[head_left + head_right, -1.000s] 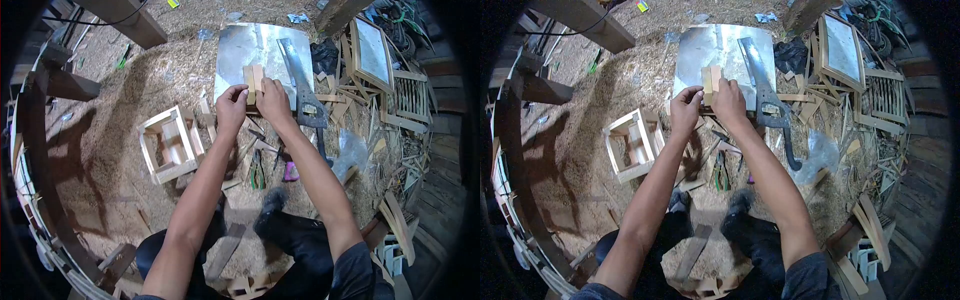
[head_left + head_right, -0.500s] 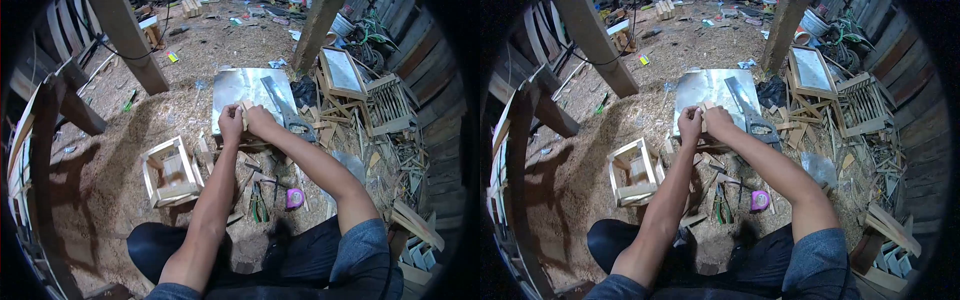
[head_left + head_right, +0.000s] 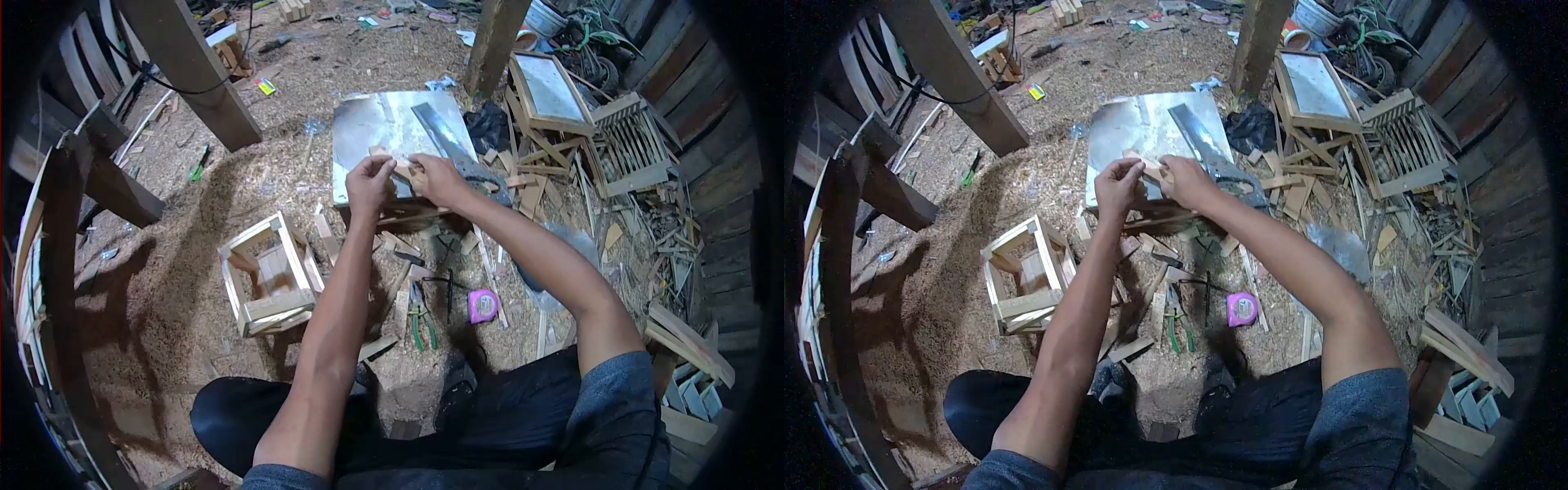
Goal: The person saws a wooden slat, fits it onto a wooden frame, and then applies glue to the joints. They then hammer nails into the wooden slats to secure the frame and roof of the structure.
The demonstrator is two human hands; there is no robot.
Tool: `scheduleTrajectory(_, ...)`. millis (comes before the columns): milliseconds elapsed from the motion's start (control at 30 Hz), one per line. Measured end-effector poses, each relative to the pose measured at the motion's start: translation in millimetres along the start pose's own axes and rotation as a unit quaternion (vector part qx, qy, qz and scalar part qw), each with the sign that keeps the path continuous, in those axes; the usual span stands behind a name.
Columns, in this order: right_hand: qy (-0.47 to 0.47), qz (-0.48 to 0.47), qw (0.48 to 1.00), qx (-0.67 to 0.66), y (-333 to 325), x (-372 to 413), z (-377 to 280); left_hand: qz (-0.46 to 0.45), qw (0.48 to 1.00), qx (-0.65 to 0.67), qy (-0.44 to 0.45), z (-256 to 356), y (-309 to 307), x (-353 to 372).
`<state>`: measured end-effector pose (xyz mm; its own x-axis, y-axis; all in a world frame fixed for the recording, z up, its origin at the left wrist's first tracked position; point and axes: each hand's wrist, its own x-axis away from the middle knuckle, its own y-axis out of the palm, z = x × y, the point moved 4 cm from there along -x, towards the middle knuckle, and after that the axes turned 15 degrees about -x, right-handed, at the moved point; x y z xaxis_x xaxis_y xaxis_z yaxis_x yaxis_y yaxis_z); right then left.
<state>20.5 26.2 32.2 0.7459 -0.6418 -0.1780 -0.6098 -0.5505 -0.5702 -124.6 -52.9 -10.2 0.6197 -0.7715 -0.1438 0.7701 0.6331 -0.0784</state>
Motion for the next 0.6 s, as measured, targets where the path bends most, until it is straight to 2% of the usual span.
scheduleTrajectory(100,0.002,-0.016,1.0,-0.023,-5.8,-7.1,1.7,-0.016,1.0,-0.006,-0.024,-0.6,4.4,-4.4)
scheduleTrajectory(167,0.013,0.001,0.997,-0.075,-7.9,-4.1,8.9,-0.011,0.994,-0.103,0.02,9.9,4.9,7.0)
scheduleTrajectory(233,-0.004,-0.003,0.997,-0.073,-6.0,-2.3,12.7,-0.025,0.996,-0.085,0.018,4.1,7.0,7.4)
scheduleTrajectory(300,-0.096,0.048,0.994,0.013,-9.9,6.4,6.1,-0.024,0.995,-0.099,0.023,0.6,6.6,5.3)
scheduleTrajectory(333,-0.126,0.069,0.99,0.011,-12.5,12.3,-3.6,-0.039,0.996,-0.076,0.003,-3.9,6.4,4.7)
scheduleTrajectory(367,-0.11,0.069,0.991,0.009,-12.7,20.4,-7.9,-0.053,0.997,-0.063,0.014,-7.8,3.3,4.0)
scheduleTrajectory(433,-0.14,0.084,0.986,-0.025,-20.3,34.1,-28.1,-0.02,0.999,-0.043,0.022,11.5,-4.7,24.4)
scheduleTrajectory(533,-0.093,0.077,0.991,-0.065,-19.8,65.0,-39.4,0.015,0.997,-0.062,0.031,19.9,-8.8,70.0)
scheduleTrajectory(600,-0.048,0.061,0.994,-0.077,-13.7,93.7,-33.9,-0.017,0.997,-0.071,0.032,4.6,-4.1,97.3)
